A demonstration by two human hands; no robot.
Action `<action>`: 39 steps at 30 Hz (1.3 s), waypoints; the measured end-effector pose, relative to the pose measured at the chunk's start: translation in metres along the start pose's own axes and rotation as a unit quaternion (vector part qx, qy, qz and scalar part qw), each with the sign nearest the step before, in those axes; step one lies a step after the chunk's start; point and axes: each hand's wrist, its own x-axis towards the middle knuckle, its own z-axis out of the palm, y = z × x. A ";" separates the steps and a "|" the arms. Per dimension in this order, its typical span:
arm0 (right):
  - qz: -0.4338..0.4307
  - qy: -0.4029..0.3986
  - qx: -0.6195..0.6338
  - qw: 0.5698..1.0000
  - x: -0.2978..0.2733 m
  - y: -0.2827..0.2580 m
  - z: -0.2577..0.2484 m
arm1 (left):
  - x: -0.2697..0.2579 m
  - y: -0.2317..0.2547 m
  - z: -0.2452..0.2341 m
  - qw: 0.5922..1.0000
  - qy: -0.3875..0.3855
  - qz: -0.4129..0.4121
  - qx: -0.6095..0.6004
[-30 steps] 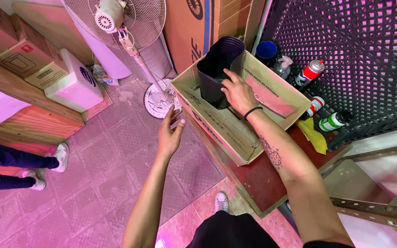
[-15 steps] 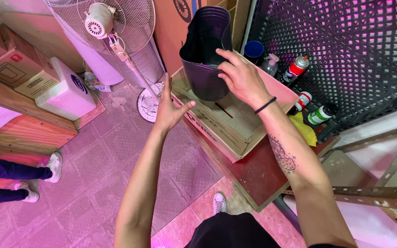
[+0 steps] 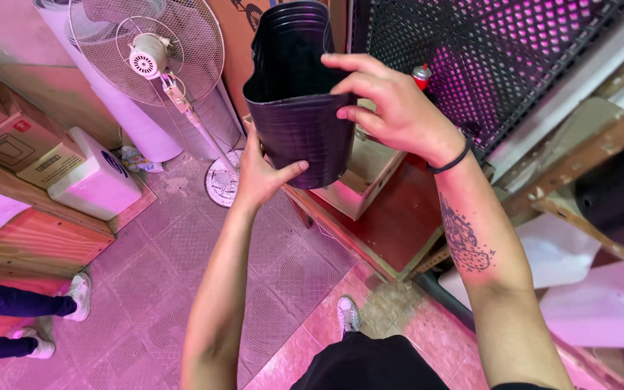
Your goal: The person repeatedly moves stacks of black plastic pots and white plastic jugs between a cardboard box and a metal shelf. The person also moves a blue and yellow pressure sprayer. The person handles the items one at a time or in small stacks, placing them on the shelf or back into the box.
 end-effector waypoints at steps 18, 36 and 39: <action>0.325 0.326 0.108 0.881 -0.322 -0.242 0.051 | -0.210 0.180 0.084 0.970 -0.161 0.035 -0.181; 0.353 0.450 -0.090 0.816 -0.623 -0.433 -0.134 | -0.325 0.376 0.345 0.858 -0.355 0.253 -0.271; 0.385 0.469 -0.136 0.783 -0.671 -0.464 -0.171 | -0.350 0.415 0.407 0.844 -0.371 0.269 -0.278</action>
